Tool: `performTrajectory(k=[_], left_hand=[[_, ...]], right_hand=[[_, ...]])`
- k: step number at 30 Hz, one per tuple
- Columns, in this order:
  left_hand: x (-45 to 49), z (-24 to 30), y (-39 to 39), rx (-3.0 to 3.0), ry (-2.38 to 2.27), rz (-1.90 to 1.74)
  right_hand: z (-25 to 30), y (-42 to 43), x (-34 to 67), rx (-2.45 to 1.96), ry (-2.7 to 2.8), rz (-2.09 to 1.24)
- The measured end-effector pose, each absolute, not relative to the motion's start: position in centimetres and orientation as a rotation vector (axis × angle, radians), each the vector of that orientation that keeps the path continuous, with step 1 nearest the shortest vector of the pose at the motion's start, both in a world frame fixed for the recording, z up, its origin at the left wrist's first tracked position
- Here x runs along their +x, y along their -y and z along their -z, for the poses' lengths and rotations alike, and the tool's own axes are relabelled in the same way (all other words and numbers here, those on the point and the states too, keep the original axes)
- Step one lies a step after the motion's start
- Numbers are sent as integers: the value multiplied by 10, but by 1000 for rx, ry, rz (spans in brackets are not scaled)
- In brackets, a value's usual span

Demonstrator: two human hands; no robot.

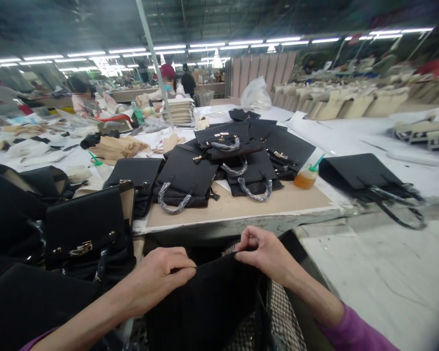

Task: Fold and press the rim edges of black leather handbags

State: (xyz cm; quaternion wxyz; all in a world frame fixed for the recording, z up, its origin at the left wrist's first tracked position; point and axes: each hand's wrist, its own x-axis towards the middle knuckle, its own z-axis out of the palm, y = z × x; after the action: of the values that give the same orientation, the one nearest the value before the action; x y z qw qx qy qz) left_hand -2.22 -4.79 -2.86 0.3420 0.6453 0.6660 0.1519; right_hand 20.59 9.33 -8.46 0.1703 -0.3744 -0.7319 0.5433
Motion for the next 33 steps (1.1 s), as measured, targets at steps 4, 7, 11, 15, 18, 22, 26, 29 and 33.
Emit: performTrajectory(k=[4, 7, 11, 15, 18, 22, 26, 29, 33], left_hand=[[-3, 23, 12, 1820, -1610, -298], [10, 30, -14, 1811, -1591, -270], [21, 50, -32, 1768, -1610, -254], [26, 65, -32, 1779, -1585, -271], [25, 67, -29, 1787, -1600, -268], [23, 65, -30, 1810, -1662, -228], [23, 69, -36, 1822, -1603, -194], [22, 72, -44, 1813, -1521, -175], [18, 70, -51, 1787, -1389, -196]], right_hand=[[77, -88, 198, -1040, 2112, -1528], [75, -86, 197, -1029, 2143, -1488], [85, -90, 202, -1067, 2105, -1464], [89, -100, 211, -968, 2070, -1555], [70, -98, 223, -883, 2140, -1400], [48, -69, 250, -683, 2262, -1245], [70, -27, 269, -749, 2301, -1083], [94, -9, 271, -1019, 2175, -912], [97, -10, 275, -1200, 1971, -995]])
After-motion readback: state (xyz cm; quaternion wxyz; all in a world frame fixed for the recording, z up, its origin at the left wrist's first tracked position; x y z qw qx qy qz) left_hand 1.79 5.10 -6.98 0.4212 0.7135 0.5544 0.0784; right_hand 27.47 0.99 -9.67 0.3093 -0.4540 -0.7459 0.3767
